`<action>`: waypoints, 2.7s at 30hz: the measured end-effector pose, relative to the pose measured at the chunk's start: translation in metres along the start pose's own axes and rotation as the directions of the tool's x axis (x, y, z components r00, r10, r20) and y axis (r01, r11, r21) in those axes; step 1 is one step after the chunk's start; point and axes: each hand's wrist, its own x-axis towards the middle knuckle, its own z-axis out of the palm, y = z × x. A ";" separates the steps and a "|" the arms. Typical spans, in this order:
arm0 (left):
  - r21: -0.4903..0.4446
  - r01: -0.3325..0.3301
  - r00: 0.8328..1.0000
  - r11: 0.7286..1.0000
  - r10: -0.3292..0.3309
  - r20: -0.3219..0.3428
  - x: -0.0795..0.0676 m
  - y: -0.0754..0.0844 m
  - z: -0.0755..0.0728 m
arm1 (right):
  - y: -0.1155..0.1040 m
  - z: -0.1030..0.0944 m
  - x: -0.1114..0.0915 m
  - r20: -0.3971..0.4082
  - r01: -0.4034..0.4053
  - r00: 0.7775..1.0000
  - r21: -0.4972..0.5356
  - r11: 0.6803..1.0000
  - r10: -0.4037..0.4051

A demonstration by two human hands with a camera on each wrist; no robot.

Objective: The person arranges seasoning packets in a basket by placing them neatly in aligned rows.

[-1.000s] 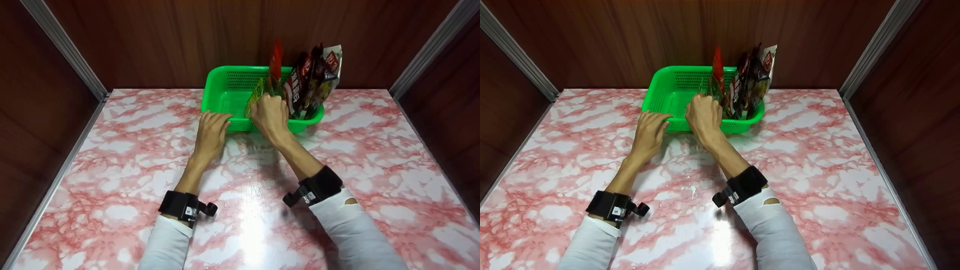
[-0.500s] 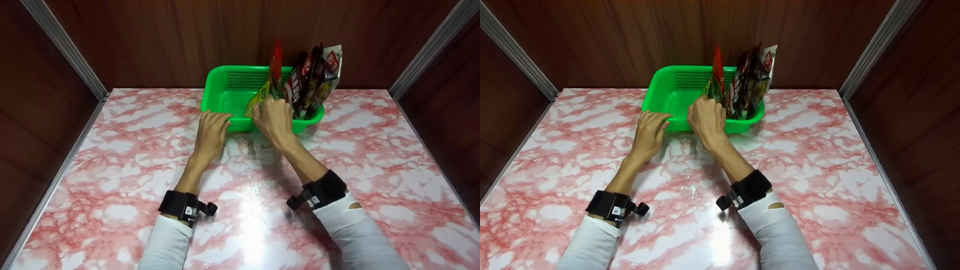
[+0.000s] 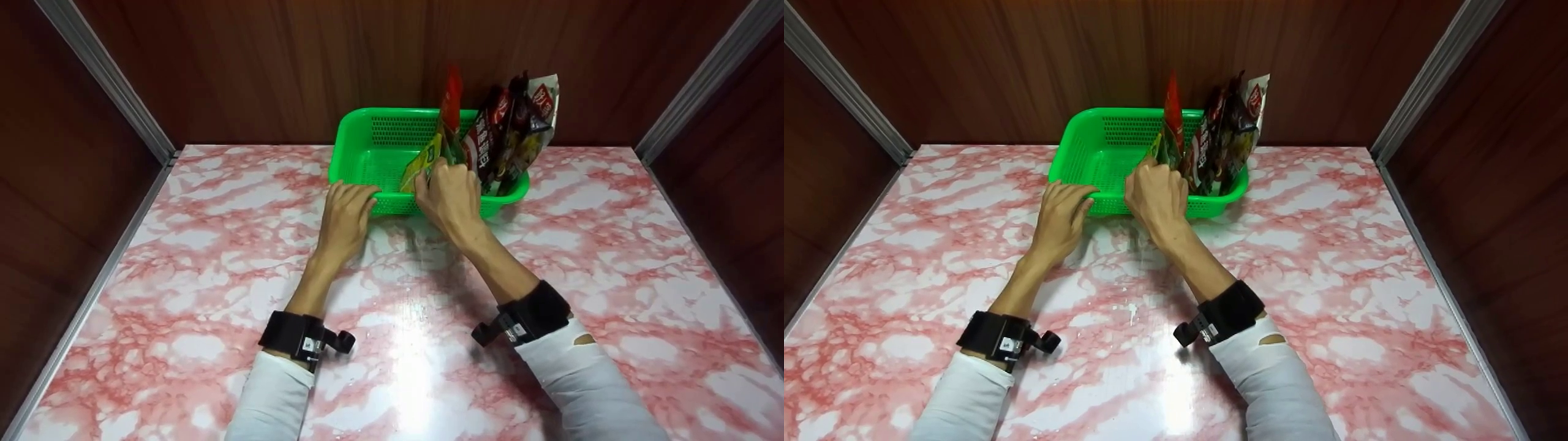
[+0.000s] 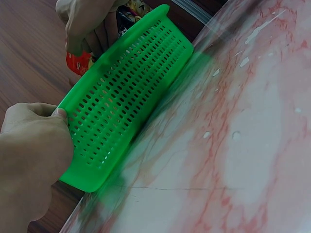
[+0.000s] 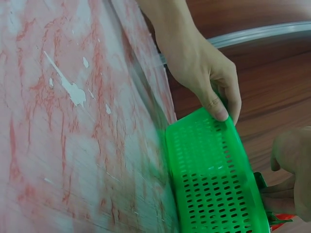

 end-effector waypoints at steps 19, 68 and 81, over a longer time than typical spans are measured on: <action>-0.003 -0.006 1.000 1.000 0.006 -0.012 -0.001 0.000 0.000 | 0.006 -0.004 -0.004 -0.002 0.006 1.000 0.045 0.999 -0.006; -0.010 0.006 1.000 1.000 -0.006 -0.002 0.000 0.001 0.000 | 0.020 -0.004 -0.002 0.070 -0.044 0.997 0.073 0.996 0.039; 0.000 0.005 1.000 1.000 -0.005 -0.001 0.001 0.002 -0.001 | 0.028 -0.008 0.009 0.270 -0.140 0.956 0.081 0.987 0.114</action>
